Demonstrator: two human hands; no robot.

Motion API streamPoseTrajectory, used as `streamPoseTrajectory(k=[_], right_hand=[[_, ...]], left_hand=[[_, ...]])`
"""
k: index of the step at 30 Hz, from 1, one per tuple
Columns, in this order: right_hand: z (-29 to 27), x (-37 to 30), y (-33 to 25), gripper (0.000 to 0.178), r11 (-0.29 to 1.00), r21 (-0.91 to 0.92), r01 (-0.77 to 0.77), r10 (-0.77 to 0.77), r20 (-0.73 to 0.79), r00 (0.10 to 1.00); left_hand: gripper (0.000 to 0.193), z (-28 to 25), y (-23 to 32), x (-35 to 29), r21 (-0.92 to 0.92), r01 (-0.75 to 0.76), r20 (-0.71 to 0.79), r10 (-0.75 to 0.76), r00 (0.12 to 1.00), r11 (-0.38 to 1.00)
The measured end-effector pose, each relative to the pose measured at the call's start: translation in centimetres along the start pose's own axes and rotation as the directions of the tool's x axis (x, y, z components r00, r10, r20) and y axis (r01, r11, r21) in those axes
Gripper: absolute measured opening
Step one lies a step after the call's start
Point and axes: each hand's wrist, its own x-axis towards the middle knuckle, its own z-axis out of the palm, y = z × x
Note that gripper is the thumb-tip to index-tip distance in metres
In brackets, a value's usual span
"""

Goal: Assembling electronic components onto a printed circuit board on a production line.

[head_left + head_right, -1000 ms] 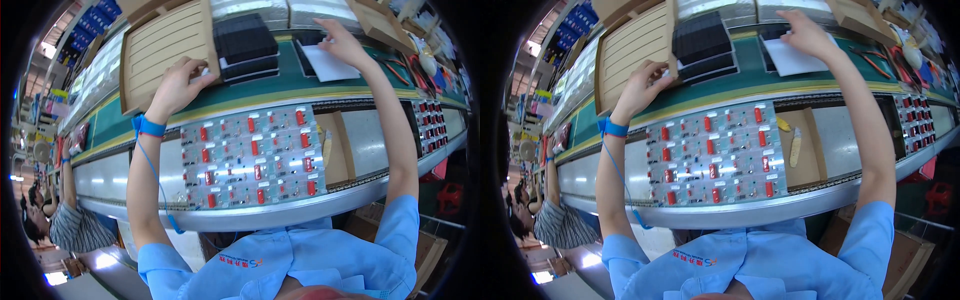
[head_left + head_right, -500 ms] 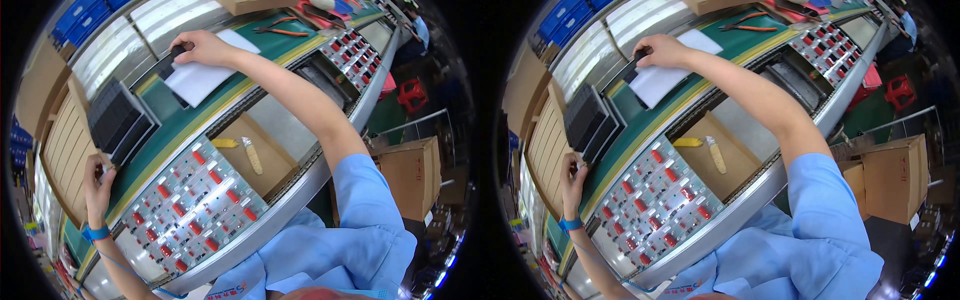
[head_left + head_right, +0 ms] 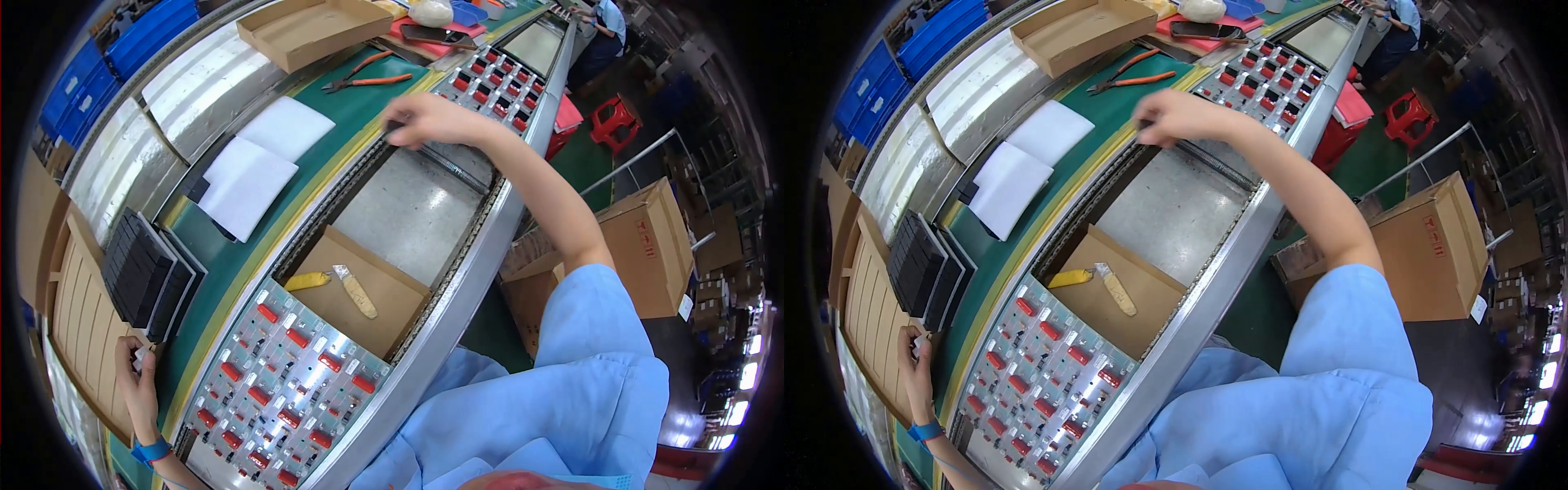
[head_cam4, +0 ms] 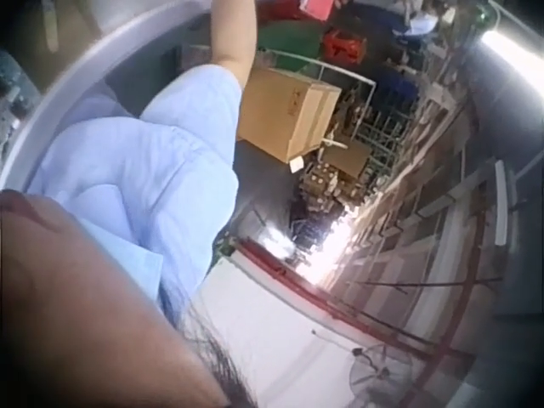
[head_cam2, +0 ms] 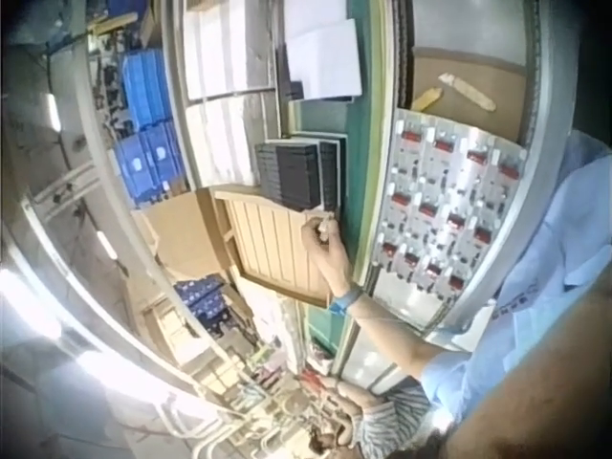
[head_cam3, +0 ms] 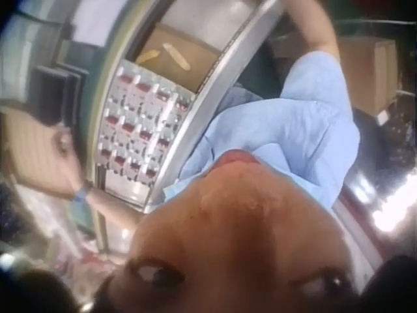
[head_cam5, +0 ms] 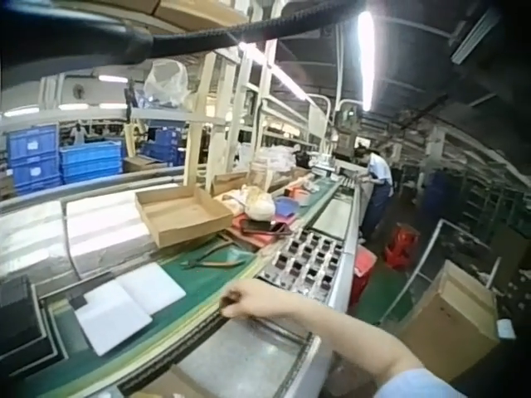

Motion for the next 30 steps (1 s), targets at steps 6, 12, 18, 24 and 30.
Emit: streamPoseTrajectory(k=[6,12,18,24,30], right_hand=[[-2.8,-4.6,7.9,0.032,0.979,0.085,-0.185,0.196,-0.137,0.971],[-5.1,-5.5,11.2,0.032,0.964,-0.044,-0.261,0.240,-0.264,0.934],[-6.2,-5.0,14.7,0.028,0.993,0.003,-0.121,0.118,-0.239,0.964],[-9.8,-4.3,19.1,0.027,0.995,-0.021,-0.100,0.089,-0.309,0.947],[-14.4,-2.6,23.2,0.029,0.980,0.004,-0.199,0.187,-0.358,0.915]], left_hand=[[0.017,0.8,0.6,-1.0,0.336,-0.125,-0.130,0.177,0.976,0.934],[0.020,1.9,-1.3,0.6,0.319,-0.011,-0.231,0.090,0.969,0.948],[0.018,0.9,0.8,1.4,0.366,0.023,-0.301,0.095,0.949,0.930],[0.020,1.4,0.2,1.5,0.572,0.007,-0.368,0.249,0.896,0.820],[0.023,1.2,0.0,1.5,0.604,-0.028,-0.405,0.337,0.850,0.797]])
